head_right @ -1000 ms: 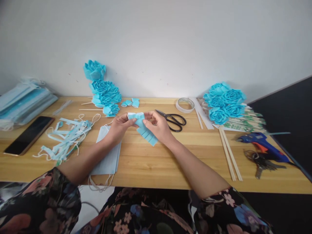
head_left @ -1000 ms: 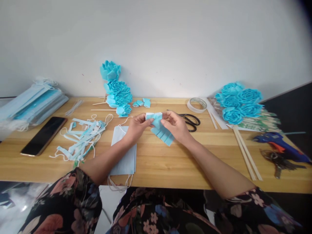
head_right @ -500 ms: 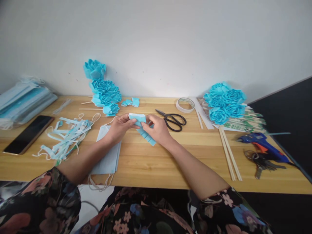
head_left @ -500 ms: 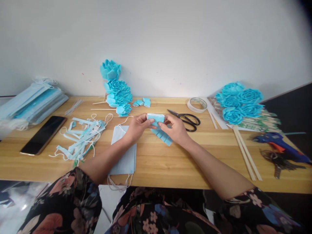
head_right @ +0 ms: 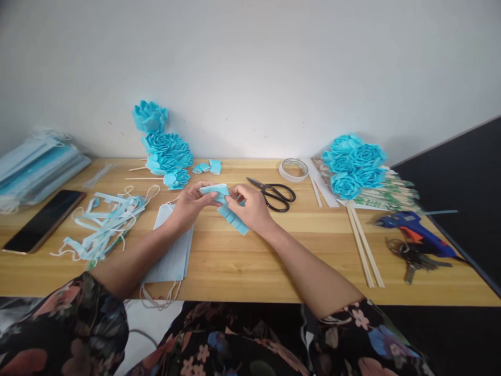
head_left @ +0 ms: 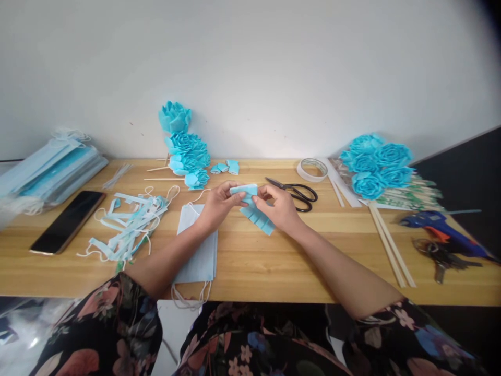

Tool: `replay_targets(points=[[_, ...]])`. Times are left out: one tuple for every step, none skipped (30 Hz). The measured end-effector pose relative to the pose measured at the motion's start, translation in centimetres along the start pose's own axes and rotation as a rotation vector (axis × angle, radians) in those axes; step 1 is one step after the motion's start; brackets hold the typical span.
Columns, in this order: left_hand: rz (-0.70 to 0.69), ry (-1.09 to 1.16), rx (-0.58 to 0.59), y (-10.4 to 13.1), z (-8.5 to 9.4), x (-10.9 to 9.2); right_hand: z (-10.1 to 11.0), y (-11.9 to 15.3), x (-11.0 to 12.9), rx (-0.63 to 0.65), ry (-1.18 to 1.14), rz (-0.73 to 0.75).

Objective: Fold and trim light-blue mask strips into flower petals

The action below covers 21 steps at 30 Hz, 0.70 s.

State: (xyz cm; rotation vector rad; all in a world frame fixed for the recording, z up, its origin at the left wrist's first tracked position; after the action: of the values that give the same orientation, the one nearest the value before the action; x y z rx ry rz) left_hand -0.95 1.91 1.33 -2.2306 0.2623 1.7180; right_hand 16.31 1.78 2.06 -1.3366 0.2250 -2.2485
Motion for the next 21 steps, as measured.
replay_targets(points=[[0.005,-0.006,-0.005,0.01,-0.05,-0.04,-0.02,-0.01,-0.04,-0.005,-0.002,0.007],[0.012,-0.017,-0.007,0.03,-0.08,-0.05,-0.05,0.00,-0.10,-0.009,-0.002,0.013],[0.015,-0.032,-0.011,0.06,-0.10,-0.02,-0.09,0.00,-0.18,-0.009,-0.003,0.015],[0.017,-0.047,-0.014,0.08,-0.09,0.02,-0.13,0.02,-0.27,-0.007,-0.005,0.016],[0.016,-0.061,-0.017,0.12,-0.07,0.06,-0.17,0.04,-0.34,-0.003,-0.009,0.015],[0.013,-0.073,-0.022,0.15,-0.06,0.08,-0.20,0.07,-0.40,0.004,-0.016,0.012],[0.011,-0.085,-0.026,0.19,-0.05,0.08,-0.22,0.09,-0.43,0.008,-0.026,0.006],[0.010,-0.100,-0.028,0.22,-0.06,0.05,-0.21,0.12,-0.44,0.011,-0.038,0.000],[0.010,-0.120,-0.025,0.26,-0.09,0.00,-0.18,0.14,-0.42,0.014,-0.051,-0.008],[0.012,-0.145,-0.019,0.28,-0.14,-0.05,-0.14,0.14,-0.38,0.017,-0.064,-0.016],[0.014,-0.170,-0.011,0.31,-0.20,-0.10,-0.09,0.15,-0.33,0.018,-0.072,-0.024],[0.016,-0.195,-0.001,0.33,-0.26,-0.11,-0.03,0.14,-0.27,0.019,-0.075,-0.028],[0.020,-0.219,0.013,0.34,-0.32,-0.09,0.02,0.14,-0.22,0.020,-0.070,-0.028],[0.024,-0.239,0.030,0.34,-0.38,-0.02,0.07,0.14,-0.17,0.019,-0.062,-0.026],[0.029,-0.255,0.049,0.34,-0.41,0.08,0.11,0.15,-0.13,0.014,-0.053,-0.022],[0.032,-0.265,0.066,0.34,-0.43,0.19,0.13,0.18,-0.09,0.008,-0.047,-0.016],[0.034,-0.273,0.083,0.35,-0.43,0.29,0.13,0.21,-0.06,0.001,-0.044,-0.011],[0.036,-0.281,0.095,0.35,-0.41,0.36,0.12,0.25,-0.04,-0.006,-0.044,-0.007],[0.039,-0.290,0.102,0.37,-0.38,0.40,0.13,0.29,-0.02,-0.017,-0.047,-0.005],[0.044,-0.301,0.104,0.38,-0.34,0.39,0.19,0.30,-0.03,-0.027,-0.050,-0.009],[0.050,-0.309,0.103,0.39,-0.30,0.34,0.33,0.26,-0.06,-0.041,-0.053,-0.019]])
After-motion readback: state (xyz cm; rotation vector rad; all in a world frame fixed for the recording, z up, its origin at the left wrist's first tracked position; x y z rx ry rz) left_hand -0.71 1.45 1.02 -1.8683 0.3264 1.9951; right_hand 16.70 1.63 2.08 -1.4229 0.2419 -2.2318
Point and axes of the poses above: each hand's wrist, its own y-axis away from the middle knuckle, its own z-axis out of the back of the hand, x = y × z, the point moved 2 cm from there along -y, towards the middle knuckle, and after that the axes turned 8 degrees about x, right-handed, at the moved point
